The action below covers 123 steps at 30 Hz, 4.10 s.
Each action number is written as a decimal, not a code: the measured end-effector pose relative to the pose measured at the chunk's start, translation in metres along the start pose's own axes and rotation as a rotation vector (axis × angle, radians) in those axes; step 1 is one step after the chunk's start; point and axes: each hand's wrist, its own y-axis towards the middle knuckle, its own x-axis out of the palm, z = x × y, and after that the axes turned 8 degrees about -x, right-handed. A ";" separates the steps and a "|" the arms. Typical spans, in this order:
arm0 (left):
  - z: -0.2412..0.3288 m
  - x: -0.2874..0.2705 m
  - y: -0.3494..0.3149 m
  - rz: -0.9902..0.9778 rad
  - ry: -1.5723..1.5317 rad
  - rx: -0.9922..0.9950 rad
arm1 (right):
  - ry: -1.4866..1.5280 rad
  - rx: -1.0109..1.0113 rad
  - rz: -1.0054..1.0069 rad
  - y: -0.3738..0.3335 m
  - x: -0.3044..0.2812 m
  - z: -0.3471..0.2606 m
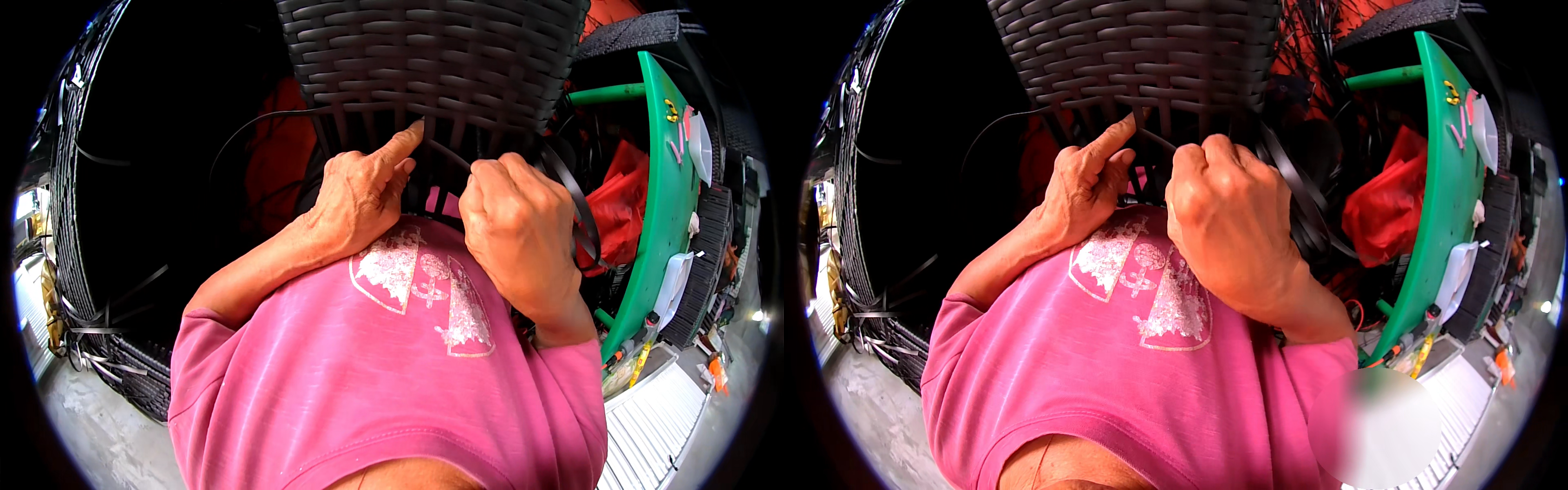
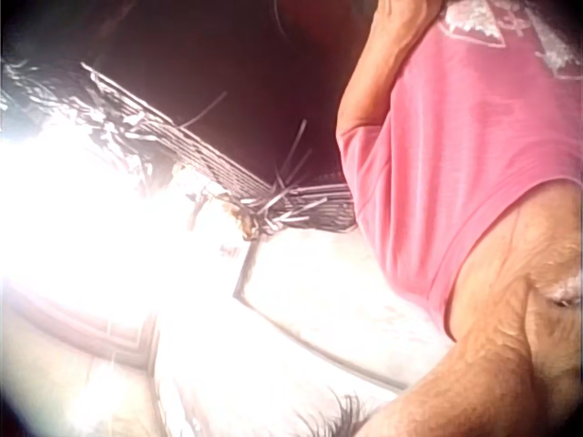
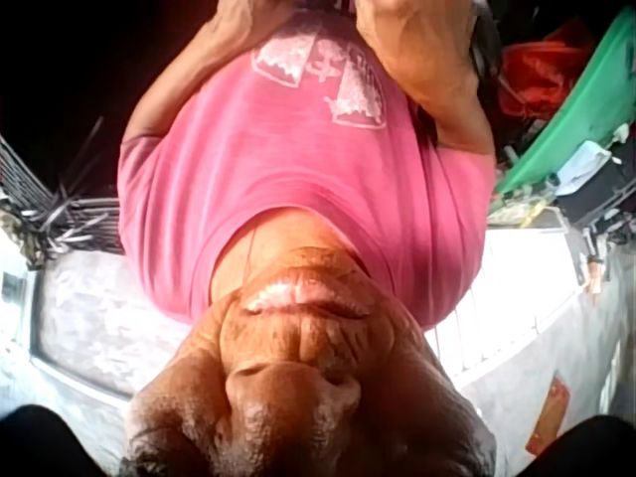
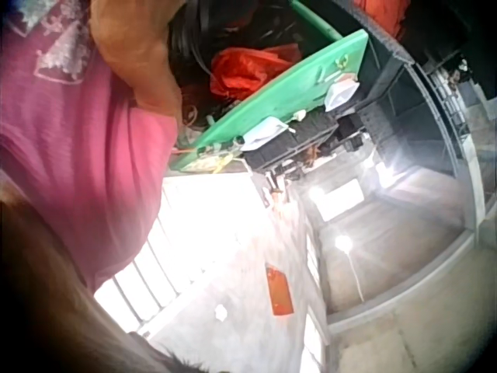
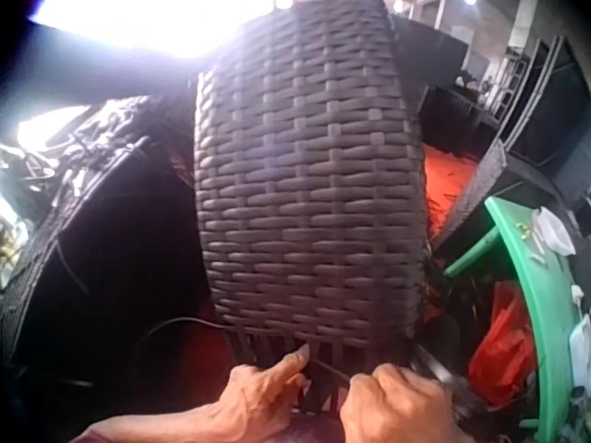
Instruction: The person weaves a dark plastic rattan-like material through the frame of a chair by hand, pulling long strips through the structure and tucking the ends to secure them.
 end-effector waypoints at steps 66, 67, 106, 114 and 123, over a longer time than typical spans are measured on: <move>-0.059 -0.034 -0.013 0.443 -0.252 0.069 | 0.345 -0.058 0.077 0.042 0.066 -0.029; -0.060 -0.033 -0.013 0.440 -0.294 0.052 | 0.319 -0.078 0.092 0.044 0.069 -0.032; -0.010 -0.023 0.019 0.283 0.131 0.648 | 0.168 0.219 0.686 -0.018 -0.004 0.028; 0.010 -0.004 0.025 0.323 0.135 0.737 | 0.050 0.121 0.546 -0.039 0.003 0.032; 0.026 0.014 0.037 0.420 0.297 0.657 | 0.026 0.046 0.543 -0.052 0.020 0.029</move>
